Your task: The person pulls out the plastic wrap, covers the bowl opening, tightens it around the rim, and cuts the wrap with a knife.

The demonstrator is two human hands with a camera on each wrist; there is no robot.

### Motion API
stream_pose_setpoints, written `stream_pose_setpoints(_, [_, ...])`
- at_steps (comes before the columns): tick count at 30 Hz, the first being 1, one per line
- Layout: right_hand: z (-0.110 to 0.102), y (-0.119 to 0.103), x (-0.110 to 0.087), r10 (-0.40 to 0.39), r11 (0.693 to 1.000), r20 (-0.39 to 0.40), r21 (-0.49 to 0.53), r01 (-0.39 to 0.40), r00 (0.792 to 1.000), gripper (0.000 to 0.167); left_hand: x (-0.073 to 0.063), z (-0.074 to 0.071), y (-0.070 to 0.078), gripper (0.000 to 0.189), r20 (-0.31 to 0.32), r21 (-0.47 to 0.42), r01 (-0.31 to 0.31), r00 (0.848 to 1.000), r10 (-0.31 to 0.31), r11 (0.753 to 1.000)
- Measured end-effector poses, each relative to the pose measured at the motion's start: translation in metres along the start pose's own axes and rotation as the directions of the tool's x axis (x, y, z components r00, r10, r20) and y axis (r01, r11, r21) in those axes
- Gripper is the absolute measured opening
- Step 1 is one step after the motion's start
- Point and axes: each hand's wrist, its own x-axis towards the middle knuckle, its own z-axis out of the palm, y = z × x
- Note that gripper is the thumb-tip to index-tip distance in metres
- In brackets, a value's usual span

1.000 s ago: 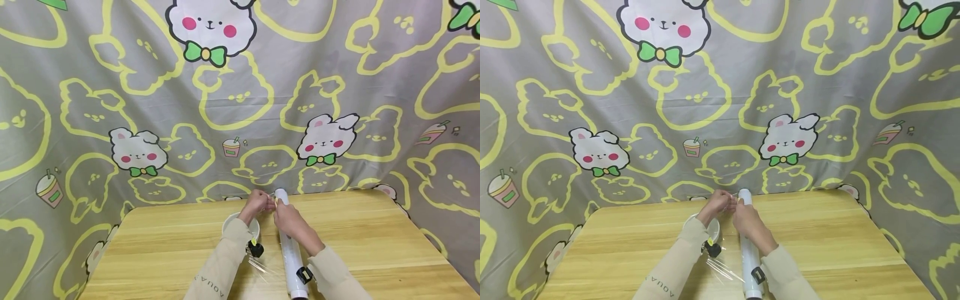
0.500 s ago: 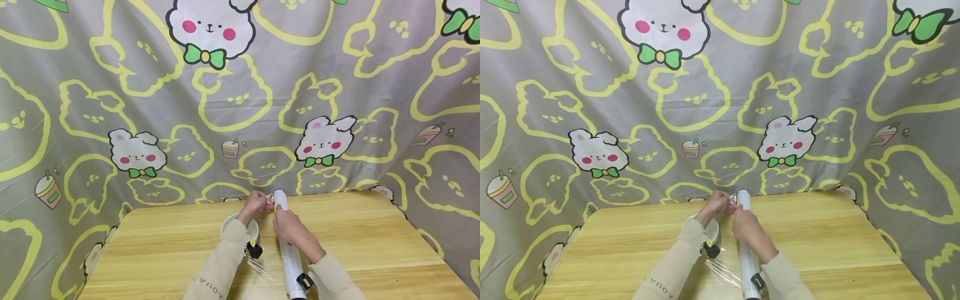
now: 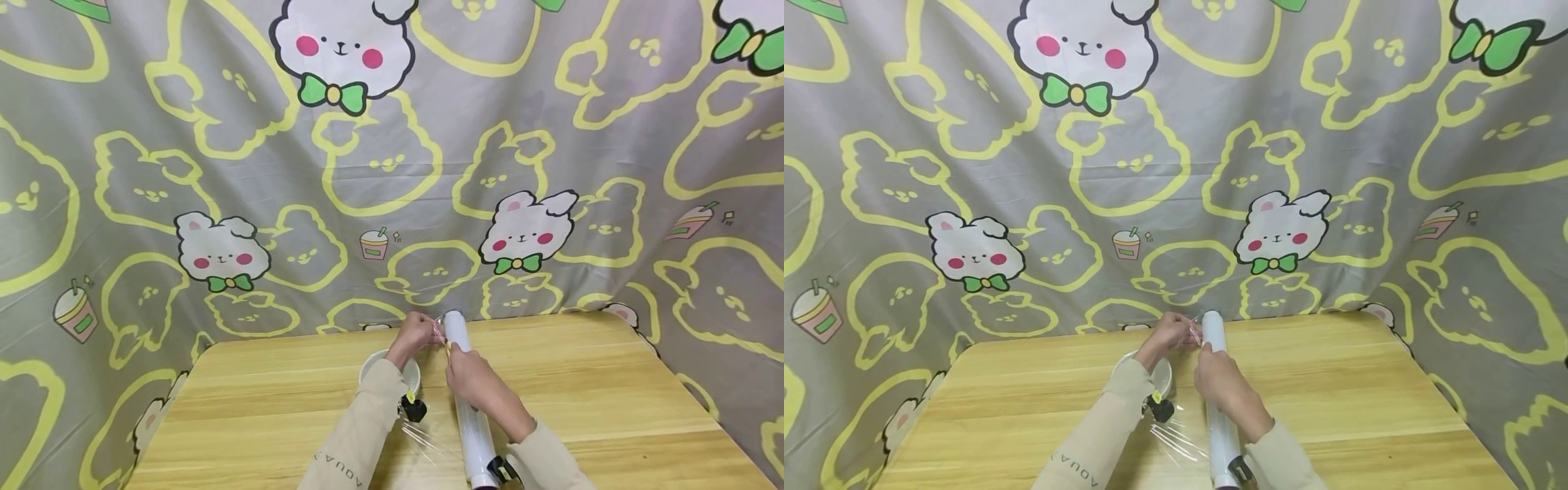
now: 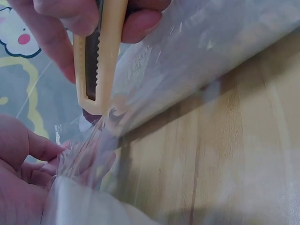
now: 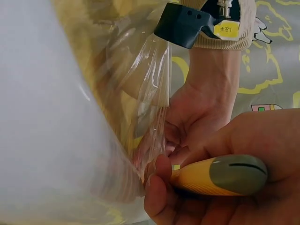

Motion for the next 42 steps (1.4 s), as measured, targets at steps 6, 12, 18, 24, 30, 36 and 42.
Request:
stream_pose_setpoints(6, [-0.001, 0.000, -0.005, -0.020, 1.000, 0.000, -0.005, 0.020, 1.000, 0.036, 0.003, 0.001, -0.001, 0.028, -0.004, 0.001, 0.024, 1.000, -0.024, 1.000])
stream_pose_setpoints(12, [-0.003, 0.000, -0.014, 0.003, 1.000, 0.036, 0.004, -0.004, 0.999, 0.042, 0.006, 0.003, -0.002, 0.027, 0.003, -0.009, 0.043, 0.999, -0.043, 0.999])
stream_pose_setpoints(18, [-0.005, -0.001, -0.021, 0.009, 1.000, 0.061, 0.023, -0.010, 0.998, 0.045, 0.006, 0.003, 0.000, 0.026, 0.003, -0.016, 0.050, 0.999, -0.050, 0.999])
stream_pose_setpoints(24, [-0.005, -0.002, -0.026, 0.009, 0.999, 0.058, 0.034, -0.011, 0.998, 0.046, 0.006, 0.002, 0.000, 0.025, 0.009, -0.022, 0.046, 0.999, -0.045, 0.999])
stream_pose_setpoints(30, [-0.005, -0.004, -0.034, 0.033, 0.995, 0.078, 0.088, -0.040, 0.996, 0.050, 0.008, 0.001, -0.002, 0.023, 0.025, -0.023, 0.050, 0.998, -0.050, 0.998])
stream_pose_setpoints(36, [-0.004, -0.006, -0.043, 0.040, 0.994, 0.096, 0.100, -0.050, 0.995, 0.053, 0.008, -0.001, -0.004, 0.023, 0.039, -0.035, 0.048, 0.998, -0.047, 0.998])
stream_pose_setpoints(42, [-0.003, -0.007, -0.049, 0.032, 0.993, 0.101, 0.110, -0.043, 0.994, 0.052, 0.008, -0.003, -0.005, 0.025, 0.049, -0.023, 0.051, 0.998, -0.050, 0.998])
